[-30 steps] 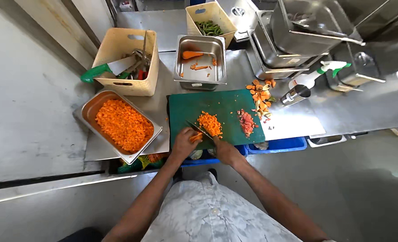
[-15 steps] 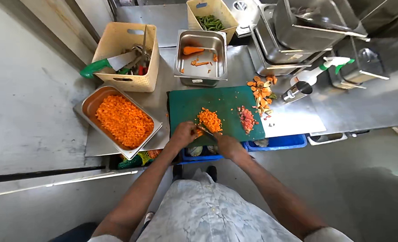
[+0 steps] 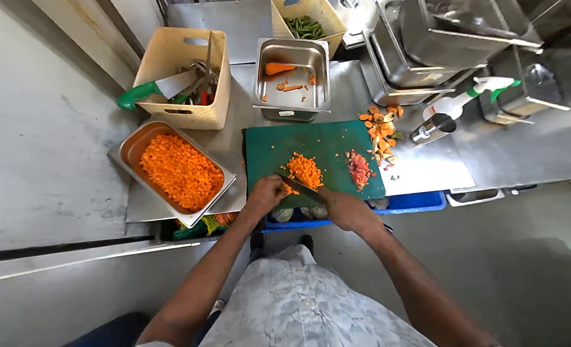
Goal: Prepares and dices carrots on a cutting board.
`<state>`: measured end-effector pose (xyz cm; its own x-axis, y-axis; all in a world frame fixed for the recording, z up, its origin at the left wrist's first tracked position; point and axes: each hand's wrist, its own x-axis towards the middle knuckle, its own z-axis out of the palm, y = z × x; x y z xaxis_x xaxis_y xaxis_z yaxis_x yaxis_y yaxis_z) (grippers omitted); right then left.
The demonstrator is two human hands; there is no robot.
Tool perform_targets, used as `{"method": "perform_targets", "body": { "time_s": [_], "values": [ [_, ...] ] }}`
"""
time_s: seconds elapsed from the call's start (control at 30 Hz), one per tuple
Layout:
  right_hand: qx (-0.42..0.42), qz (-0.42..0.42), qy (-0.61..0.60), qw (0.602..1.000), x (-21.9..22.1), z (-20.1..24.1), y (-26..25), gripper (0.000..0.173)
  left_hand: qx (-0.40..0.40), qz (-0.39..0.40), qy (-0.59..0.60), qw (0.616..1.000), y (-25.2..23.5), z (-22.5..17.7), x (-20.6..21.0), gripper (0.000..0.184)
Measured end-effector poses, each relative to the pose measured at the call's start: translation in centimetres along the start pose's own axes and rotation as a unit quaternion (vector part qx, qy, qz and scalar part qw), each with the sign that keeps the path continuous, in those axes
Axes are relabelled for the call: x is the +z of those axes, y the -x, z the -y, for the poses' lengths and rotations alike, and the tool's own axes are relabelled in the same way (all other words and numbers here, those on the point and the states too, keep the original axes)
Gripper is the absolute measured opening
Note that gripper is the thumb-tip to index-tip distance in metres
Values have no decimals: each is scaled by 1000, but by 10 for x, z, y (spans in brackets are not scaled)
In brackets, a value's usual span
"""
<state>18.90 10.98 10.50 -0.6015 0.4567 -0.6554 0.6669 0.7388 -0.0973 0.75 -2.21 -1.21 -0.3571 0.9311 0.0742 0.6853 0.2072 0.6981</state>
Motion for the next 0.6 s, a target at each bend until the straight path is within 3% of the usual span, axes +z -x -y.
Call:
{"method": "perform_targets", "body": {
  "time_s": [0.13, 0.3, 0.43, 0.6],
  "values": [
    [6, 14, -56, 998, 36, 10, -29, 52, 18, -17, 1, 1000, 3, 1, 4, 11],
    [-6, 7, -14, 1000, 6, 0, -6, 38, 49, -40, -8, 998, 6, 9, 8, 10],
    [0, 33, -75, 997, 44, 9, -31, 46, 79, -83, -21, 993, 14, 13, 18, 12],
    [-4, 37, -93, 995, 50, 9, -37, 42, 57, -122, -38, 990, 28, 6, 16, 22]
  ]
}}
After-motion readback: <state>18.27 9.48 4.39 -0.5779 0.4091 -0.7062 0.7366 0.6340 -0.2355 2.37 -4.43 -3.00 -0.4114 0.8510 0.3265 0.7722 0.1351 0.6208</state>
